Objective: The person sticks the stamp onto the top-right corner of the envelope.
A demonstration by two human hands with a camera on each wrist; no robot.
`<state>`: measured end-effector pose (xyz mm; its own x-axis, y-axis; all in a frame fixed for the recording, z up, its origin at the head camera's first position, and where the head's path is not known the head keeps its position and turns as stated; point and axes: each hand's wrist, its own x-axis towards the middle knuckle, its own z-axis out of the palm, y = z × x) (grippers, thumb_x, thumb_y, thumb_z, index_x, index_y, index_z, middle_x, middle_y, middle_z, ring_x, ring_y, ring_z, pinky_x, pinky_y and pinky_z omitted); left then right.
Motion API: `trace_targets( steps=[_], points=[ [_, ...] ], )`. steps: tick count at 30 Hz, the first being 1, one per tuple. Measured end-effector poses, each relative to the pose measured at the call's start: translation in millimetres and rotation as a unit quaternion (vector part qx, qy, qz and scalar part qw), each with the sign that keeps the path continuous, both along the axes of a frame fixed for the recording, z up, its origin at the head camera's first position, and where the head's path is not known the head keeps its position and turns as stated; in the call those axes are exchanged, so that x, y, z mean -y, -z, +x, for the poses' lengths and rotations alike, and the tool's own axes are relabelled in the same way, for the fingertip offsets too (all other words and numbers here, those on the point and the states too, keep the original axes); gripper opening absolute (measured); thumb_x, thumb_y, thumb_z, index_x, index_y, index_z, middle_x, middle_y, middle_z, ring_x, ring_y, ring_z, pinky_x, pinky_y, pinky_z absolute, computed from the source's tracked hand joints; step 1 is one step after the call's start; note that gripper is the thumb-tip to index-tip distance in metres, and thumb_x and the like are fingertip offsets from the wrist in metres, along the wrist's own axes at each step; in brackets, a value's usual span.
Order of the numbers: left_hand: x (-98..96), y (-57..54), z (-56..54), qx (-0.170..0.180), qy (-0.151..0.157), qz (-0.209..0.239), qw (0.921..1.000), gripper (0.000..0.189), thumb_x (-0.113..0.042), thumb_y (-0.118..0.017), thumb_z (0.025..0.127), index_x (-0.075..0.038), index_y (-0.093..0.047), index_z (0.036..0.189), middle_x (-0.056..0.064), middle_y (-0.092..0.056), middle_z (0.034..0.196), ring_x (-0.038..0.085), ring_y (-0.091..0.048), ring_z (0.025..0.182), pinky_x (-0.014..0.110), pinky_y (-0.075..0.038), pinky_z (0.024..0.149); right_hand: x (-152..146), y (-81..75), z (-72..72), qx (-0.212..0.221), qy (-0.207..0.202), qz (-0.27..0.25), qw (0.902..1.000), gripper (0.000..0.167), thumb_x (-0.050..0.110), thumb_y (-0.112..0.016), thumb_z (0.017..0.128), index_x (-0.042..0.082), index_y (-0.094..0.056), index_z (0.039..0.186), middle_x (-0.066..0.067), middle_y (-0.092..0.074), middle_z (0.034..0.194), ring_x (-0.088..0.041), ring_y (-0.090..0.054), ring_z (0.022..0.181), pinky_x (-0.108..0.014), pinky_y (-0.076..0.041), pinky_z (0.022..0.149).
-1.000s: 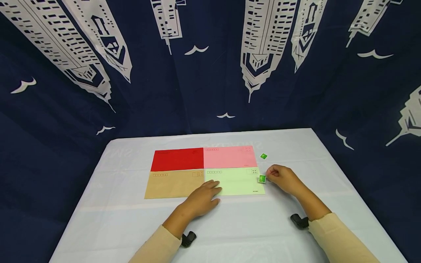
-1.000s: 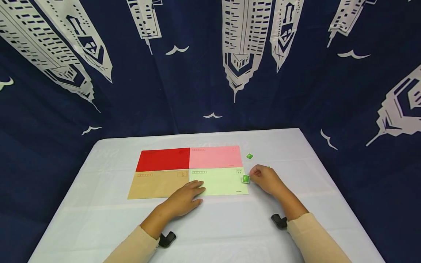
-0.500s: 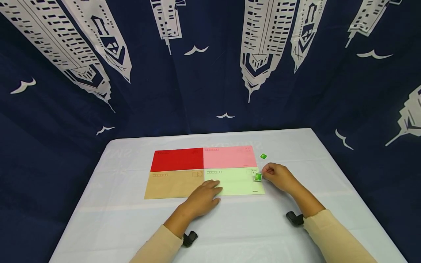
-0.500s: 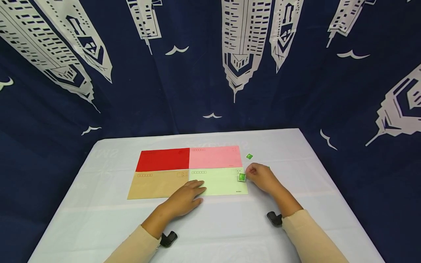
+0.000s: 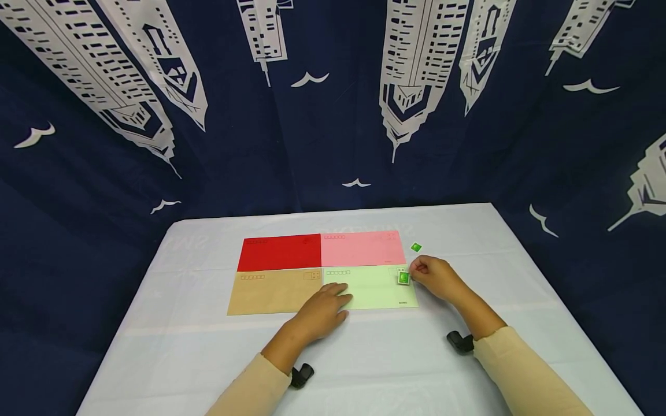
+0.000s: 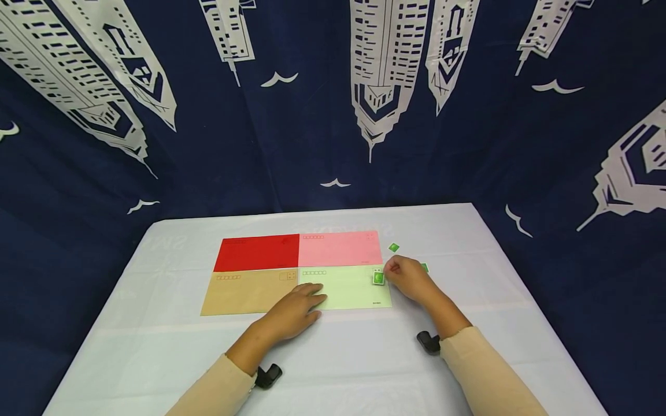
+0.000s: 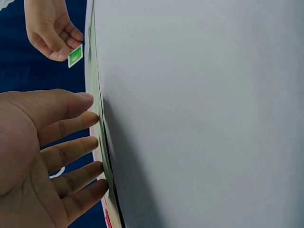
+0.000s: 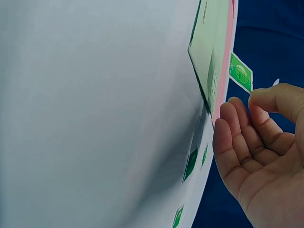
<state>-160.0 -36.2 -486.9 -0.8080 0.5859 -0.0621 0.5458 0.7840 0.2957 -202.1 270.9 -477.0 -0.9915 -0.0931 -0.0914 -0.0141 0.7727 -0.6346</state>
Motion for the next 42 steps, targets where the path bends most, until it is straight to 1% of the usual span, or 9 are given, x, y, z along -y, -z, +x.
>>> trace_targets(
  steps=[4,11,15,23,32,37,42],
  points=[
    [-0.5,1.5,-1.2,0.002,-0.001,-0.002,1.0000,0.043,-0.024,-0.064,0.099,-0.012,-0.062,0.140,0.008,-0.051,0.154,0.027,-0.044,0.145,0.042,-0.039,0.120,1.1,1.5,-2.4,0.003,-0.002,0.000,1.0000,0.008,0.011,-0.064,0.097,0.004,-0.067,0.098,-0.007,-0.067,0.089,-0.017,-0.059,0.083,-0.029,-0.050,0.075],
    [-1.8,1.5,-2.4,0.012,-0.001,0.001,0.9999,0.043,-0.025,-0.063,0.100,-0.013,-0.060,0.142,0.008,-0.050,0.154,0.029,-0.039,0.149,0.041,-0.034,0.123,3.0,3.3,-6.5,0.008,-0.004,0.004,0.9999,0.008,0.012,-0.064,0.097,0.005,-0.067,0.097,-0.006,-0.067,0.089,-0.017,-0.059,0.083,-0.029,-0.050,0.074],
    [-2.4,0.9,-3.2,0.015,-0.001,0.007,0.9999,0.043,-0.025,-0.063,0.100,-0.013,-0.060,0.142,0.008,-0.049,0.155,0.028,-0.039,0.149,0.041,-0.035,0.123,4.0,3.6,-8.5,0.007,-0.009,0.011,0.9999,0.007,0.013,-0.064,0.097,0.006,-0.067,0.095,-0.006,-0.066,0.089,-0.018,-0.059,0.084,-0.030,-0.050,0.075],
    [-2.7,0.9,-4.9,0.008,0.003,-0.001,1.0000,0.043,-0.025,-0.062,0.100,-0.016,-0.059,0.143,0.007,-0.048,0.156,0.028,-0.041,0.148,0.043,-0.036,0.122,6.9,5.2,-12.0,0.012,-0.013,0.013,0.9998,0.008,0.014,-0.063,0.098,0.007,-0.067,0.095,-0.006,-0.066,0.089,-0.017,-0.059,0.084,-0.027,-0.049,0.073],
    [-4.1,-0.7,-6.0,0.016,0.006,0.006,0.9998,0.043,-0.023,-0.062,0.100,-0.014,-0.060,0.142,0.009,-0.048,0.156,0.030,-0.037,0.150,0.041,-0.032,0.124,10.2,5.5,-15.8,0.004,-0.014,0.019,0.9997,0.009,0.013,-0.062,0.097,0.006,-0.067,0.094,-0.006,-0.066,0.087,-0.017,-0.058,0.083,-0.029,-0.048,0.073],
    [-4.8,1.9,-7.4,0.020,0.003,0.013,0.9997,0.043,-0.022,-0.063,0.100,-0.015,-0.060,0.142,0.008,-0.048,0.156,0.028,-0.037,0.151,0.041,-0.032,0.124,12.6,3.4,-16.6,0.002,-0.012,0.023,0.9997,0.009,0.013,-0.063,0.096,0.006,-0.067,0.093,-0.006,-0.065,0.086,-0.018,-0.058,0.082,-0.029,-0.048,0.073],
    [-5.5,2.8,-8.4,0.015,0.002,0.017,0.9997,0.042,-0.022,-0.064,0.099,-0.016,-0.061,0.141,0.008,-0.048,0.156,0.028,-0.039,0.149,0.043,-0.033,0.123,14.6,2.4,-17.9,0.004,-0.010,0.026,0.9996,0.009,0.013,-0.063,0.097,0.006,-0.067,0.093,-0.006,-0.065,0.086,-0.018,-0.057,0.082,-0.029,-0.047,0.073]
  ],
)
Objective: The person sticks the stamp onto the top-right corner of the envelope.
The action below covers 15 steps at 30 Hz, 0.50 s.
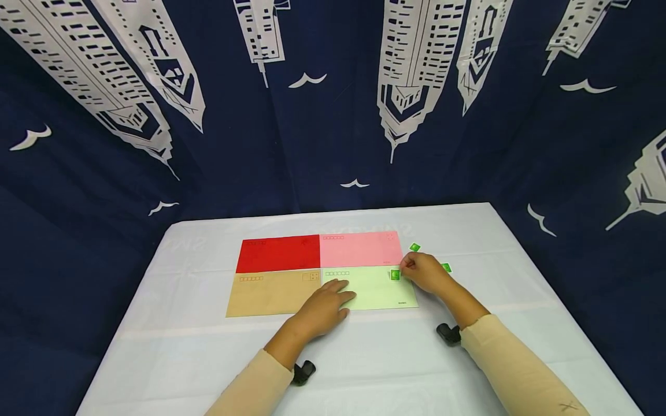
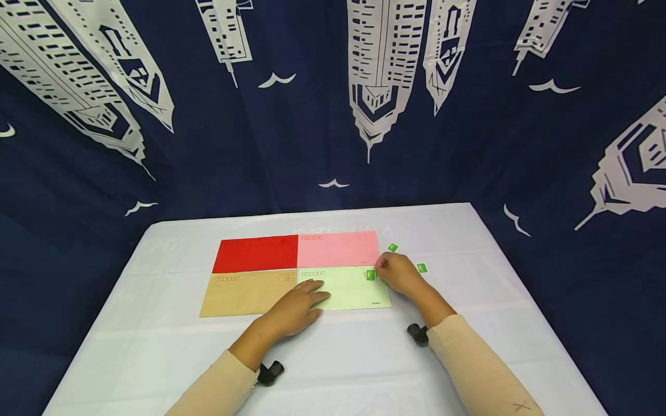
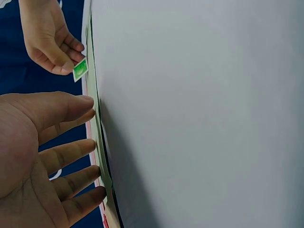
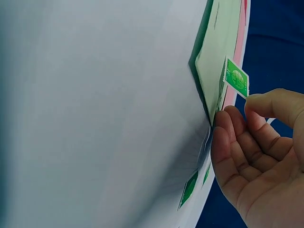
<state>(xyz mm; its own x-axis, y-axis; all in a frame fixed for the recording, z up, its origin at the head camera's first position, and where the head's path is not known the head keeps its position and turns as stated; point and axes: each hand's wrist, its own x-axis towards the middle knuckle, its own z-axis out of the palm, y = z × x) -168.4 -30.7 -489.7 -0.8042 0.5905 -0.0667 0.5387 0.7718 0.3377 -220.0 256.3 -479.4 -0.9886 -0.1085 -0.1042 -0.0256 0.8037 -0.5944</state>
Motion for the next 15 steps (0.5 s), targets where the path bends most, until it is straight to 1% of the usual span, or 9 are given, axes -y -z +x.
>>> trace_targets(
  steps=[8,15],
  points=[
    [-0.1,-2.8,0.6,-0.012,0.006,-0.009,0.9999,0.041,-0.017,-0.061,0.100,-0.016,-0.061,0.141,0.008,-0.050,0.154,0.029,-0.042,0.147,0.043,-0.035,0.122,1.4,2.0,-5.1,0.000,-0.001,0.017,0.9999,0.009,0.015,-0.062,0.097,0.008,-0.068,0.094,-0.005,-0.065,0.086,-0.018,-0.057,0.081,-0.029,-0.046,0.073],
    [-0.3,-3.6,0.9,-0.021,0.013,-0.007,0.9997,0.041,-0.013,-0.062,0.099,-0.015,-0.062,0.140,0.010,-0.052,0.153,0.031,-0.044,0.146,0.044,-0.036,0.122,2.5,3.6,-8.6,0.001,0.001,0.022,0.9997,0.010,0.015,-0.063,0.097,0.007,-0.067,0.094,-0.005,-0.066,0.086,-0.018,-0.057,0.080,-0.029,-0.046,0.072]
  ],
)
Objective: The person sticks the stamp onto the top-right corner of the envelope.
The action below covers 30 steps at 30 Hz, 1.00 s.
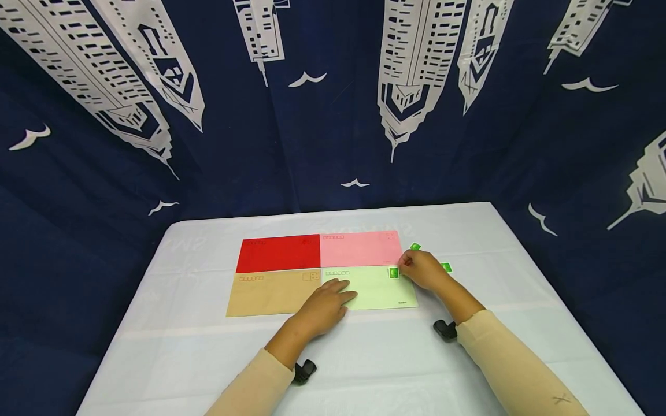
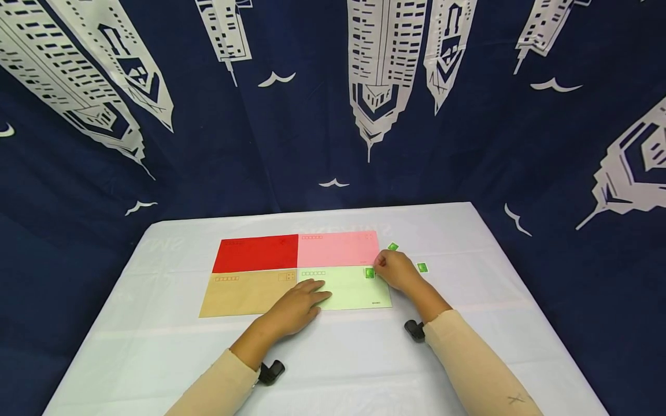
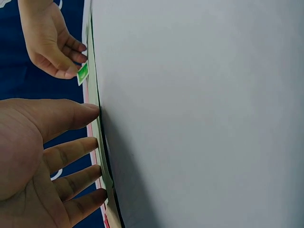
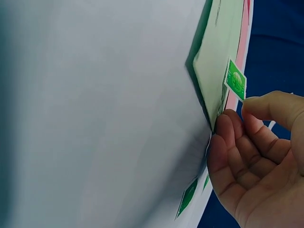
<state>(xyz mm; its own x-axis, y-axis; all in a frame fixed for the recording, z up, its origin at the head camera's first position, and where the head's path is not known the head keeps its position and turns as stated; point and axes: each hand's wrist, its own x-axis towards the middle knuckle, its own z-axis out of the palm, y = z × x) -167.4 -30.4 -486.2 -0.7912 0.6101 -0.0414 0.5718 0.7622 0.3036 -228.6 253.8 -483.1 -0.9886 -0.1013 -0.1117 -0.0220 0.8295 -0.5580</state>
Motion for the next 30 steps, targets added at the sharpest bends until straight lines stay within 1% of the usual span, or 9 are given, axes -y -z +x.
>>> trace_targets(
  steps=[6,12,19,30],
  points=[
    [-0.3,-0.1,-0.7,0.010,-0.004,-0.002,0.9999,0.042,-0.015,-0.061,0.100,-0.016,-0.061,0.141,0.009,-0.050,0.155,0.029,-0.041,0.148,0.043,-0.033,0.124,0.2,0.5,-3.2,-0.003,-0.001,0.008,1.0000,0.010,0.015,-0.063,0.096,0.006,-0.068,0.093,-0.005,-0.066,0.085,-0.018,-0.057,0.079,-0.029,-0.046,0.071],
    [-0.2,0.4,-1.1,0.015,-0.007,-0.004,0.9999,0.044,-0.018,-0.063,0.099,-0.017,-0.060,0.142,0.008,-0.049,0.156,0.029,-0.040,0.148,0.042,-0.032,0.124,0.7,0.9,-4.9,-0.006,-0.002,0.014,0.9999,0.009,0.014,-0.065,0.095,0.006,-0.067,0.091,-0.005,-0.065,0.083,-0.018,-0.056,0.077,-0.029,-0.046,0.070],
    [-0.3,1.2,-1.3,0.019,-0.010,-0.005,0.9998,0.045,-0.019,-0.064,0.099,-0.018,-0.060,0.143,0.007,-0.048,0.156,0.028,-0.040,0.149,0.041,-0.032,0.124,1.8,1.0,-6.6,0.000,-0.002,0.009,1.0000,0.010,0.015,-0.065,0.095,0.006,-0.067,0.090,-0.005,-0.066,0.083,-0.017,-0.057,0.077,-0.029,-0.046,0.069],
    [-0.6,0.6,-1.2,0.013,-0.006,-0.005,0.9999,0.045,-0.019,-0.065,0.098,-0.017,-0.060,0.142,0.007,-0.049,0.156,0.029,-0.041,0.148,0.042,-0.033,0.123,4.5,2.4,-8.1,-0.003,-0.001,0.023,0.9997,0.010,0.013,-0.066,0.095,0.006,-0.067,0.088,-0.006,-0.064,0.082,-0.018,-0.056,0.076,-0.030,-0.046,0.069]
  ],
)
